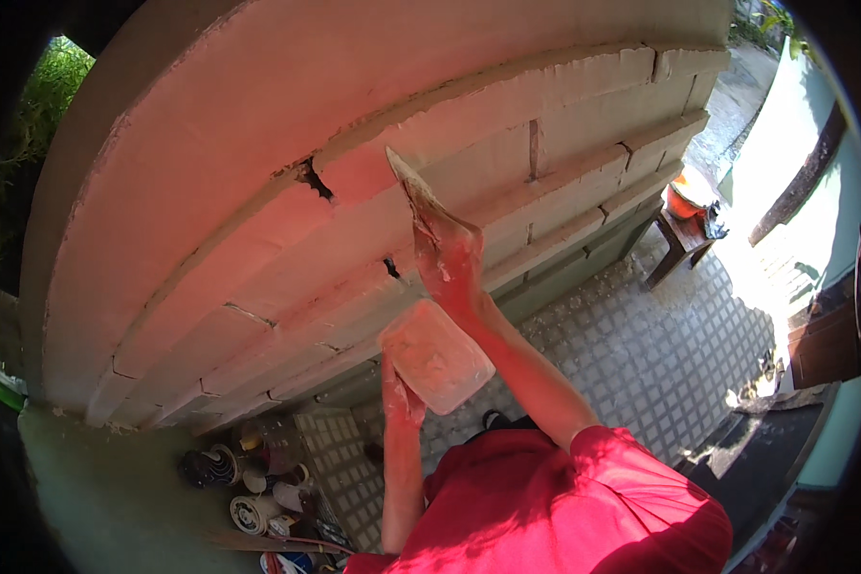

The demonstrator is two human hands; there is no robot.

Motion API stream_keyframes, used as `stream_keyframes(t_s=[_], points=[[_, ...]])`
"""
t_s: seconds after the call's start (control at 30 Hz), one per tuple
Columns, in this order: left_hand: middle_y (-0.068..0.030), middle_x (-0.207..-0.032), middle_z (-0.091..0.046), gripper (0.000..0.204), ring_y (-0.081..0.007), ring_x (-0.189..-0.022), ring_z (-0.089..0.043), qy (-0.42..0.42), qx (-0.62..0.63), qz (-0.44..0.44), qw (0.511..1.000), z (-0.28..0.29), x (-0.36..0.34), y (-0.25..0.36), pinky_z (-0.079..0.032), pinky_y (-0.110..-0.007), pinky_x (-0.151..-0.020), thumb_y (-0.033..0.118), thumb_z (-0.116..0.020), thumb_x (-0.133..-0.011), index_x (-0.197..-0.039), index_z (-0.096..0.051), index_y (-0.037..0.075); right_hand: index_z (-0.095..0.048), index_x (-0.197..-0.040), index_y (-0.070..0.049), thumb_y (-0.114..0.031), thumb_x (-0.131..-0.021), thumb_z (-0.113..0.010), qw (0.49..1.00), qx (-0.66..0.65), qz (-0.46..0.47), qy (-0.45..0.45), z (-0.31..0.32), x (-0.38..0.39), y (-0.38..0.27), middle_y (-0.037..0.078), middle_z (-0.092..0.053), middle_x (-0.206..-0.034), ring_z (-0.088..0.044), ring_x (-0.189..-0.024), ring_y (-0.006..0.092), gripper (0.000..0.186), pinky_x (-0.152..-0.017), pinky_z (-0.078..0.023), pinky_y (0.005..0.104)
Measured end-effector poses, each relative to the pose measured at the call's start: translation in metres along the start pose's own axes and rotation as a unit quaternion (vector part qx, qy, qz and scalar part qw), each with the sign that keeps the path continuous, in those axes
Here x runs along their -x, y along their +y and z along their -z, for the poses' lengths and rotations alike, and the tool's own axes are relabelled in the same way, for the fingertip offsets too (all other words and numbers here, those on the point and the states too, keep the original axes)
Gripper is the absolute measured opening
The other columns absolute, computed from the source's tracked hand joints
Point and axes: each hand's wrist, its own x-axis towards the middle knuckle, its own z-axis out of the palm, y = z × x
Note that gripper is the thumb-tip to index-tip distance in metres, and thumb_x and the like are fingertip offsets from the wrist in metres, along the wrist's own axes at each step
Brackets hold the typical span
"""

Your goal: Apply plaster or joint compound to cracks in a wall using a putty knife.

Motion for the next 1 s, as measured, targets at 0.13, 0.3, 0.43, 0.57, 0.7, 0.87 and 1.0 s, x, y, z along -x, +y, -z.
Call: stream_keyframes(t_s=[0.13,0.3,0.43,0.57,0.7,0.87,1.0], points=[[-0.0065,-0.138,-0.051,0.061,-0.0251,-0.124,-0.052,-0.007,-0.016,0.002,1.000,-0.005,0.008,0.008,-0.046,-0.041,-0.103,0.049,-0.051,-0.097,-0.142,-0.040,0.009,-0.064,-0.106,0.001,-0.004,-0.087,-0.057,0.991,0.094,-0.092,0.018,0.047,-0.030,-0.015,0.020,-0.058,-0.070,-0.055,-0.054,0.0331,0.021,-0.055,-0.047,0.0352],[-0.0064,-0.138,-0.051,0.060,-0.0249,-0.123,-0.052,-0.012,-0.014,0.004,1.000,-0.003,0.013,0.007,-0.046,-0.041,-0.102,0.049,-0.049,-0.097,-0.142,-0.040,0.009,-0.066,-0.104,-0.001,-0.004,-0.086,-0.056,0.984,0.136,-0.015,0.112,0.053,-0.068,0.008,0.020,-0.060,-0.069,-0.056,-0.054,0.0323,0.021,-0.053,-0.046,0.0357],[-0.0092,-0.140,-0.048,0.058,-0.0286,-0.124,-0.051,-0.005,-0.026,-0.008,1.000,0.002,0.011,0.006,-0.047,-0.046,-0.102,0.048,-0.046,-0.099,-0.143,-0.039,0.010,-0.067,-0.100,0.000,0.004,-0.079,-0.052,0.979,0.192,0.009,0.068,0.009,-0.042,-0.002,0.023,-0.058,-0.073,-0.059,-0.064,0.0407,0.026,-0.056,-0.047,0.0344],[-0.0078,-0.140,-0.049,0.059,-0.0275,-0.124,-0.051,-0.011,-0.028,0.009,1.000,-0.004,0.015,0.008,-0.046,-0.044,-0.102,0.048,-0.047,-0.098,-0.142,-0.039,0.010,-0.068,-0.103,-0.001,0.002,-0.081,-0.054,0.993,0.114,0.031,0.026,0.002,-0.026,-0.011,0.023,-0.057,-0.070,-0.057,-0.061,0.0401,0.027,-0.055,-0.046,0.0349],[-0.0067,-0.139,-0.050,0.061,-0.0262,-0.124,-0.051,-0.011,-0.022,0.000,1.000,0.000,0.017,0.010,-0.046,-0.042,-0.102,0.049,-0.050,-0.097,-0.142,-0.039,0.010,-0.067,-0.105,-0.005,0.000,-0.079,-0.055,0.993,0.104,-0.038,0.046,0.038,-0.053,-0.026,0.020,-0.060,-0.070,-0.058,-0.058,0.0386,0.029,-0.052,-0.046,0.0385],[-0.0073,-0.139,-0.050,0.062,-0.0260,-0.124,-0.052,-0.023,-0.010,0.012,1.000,0.006,0.018,0.004,-0.046,-0.042,-0.103,0.049,-0.050,-0.097,-0.143,-0.038,0.010,-0.068,-0.102,-0.002,-0.002,-0.082,-0.055,0.984,0.171,-0.007,0.056,0.039,-0.065,-0.001,0.022,-0.057,-0.067,-0.055,-0.054,0.0378,0.023,-0.051,-0.044,0.0378],[-0.0079,-0.139,-0.050,0.062,-0.0261,-0.125,-0.051,-0.025,0.000,0.025,0.999,0.012,0.022,0.001,-0.045,-0.042,-0.104,0.048,-0.049,-0.097,-0.144,-0.038,0.009,-0.068,-0.099,-0.002,0.000,-0.079,-0.057,0.983,0.171,0.050,0.040,-0.014,-0.023,-0.014,0.022,-0.062,-0.074,-0.061,-0.066,0.0401,0.023,-0.057,-0.049,0.0405]])
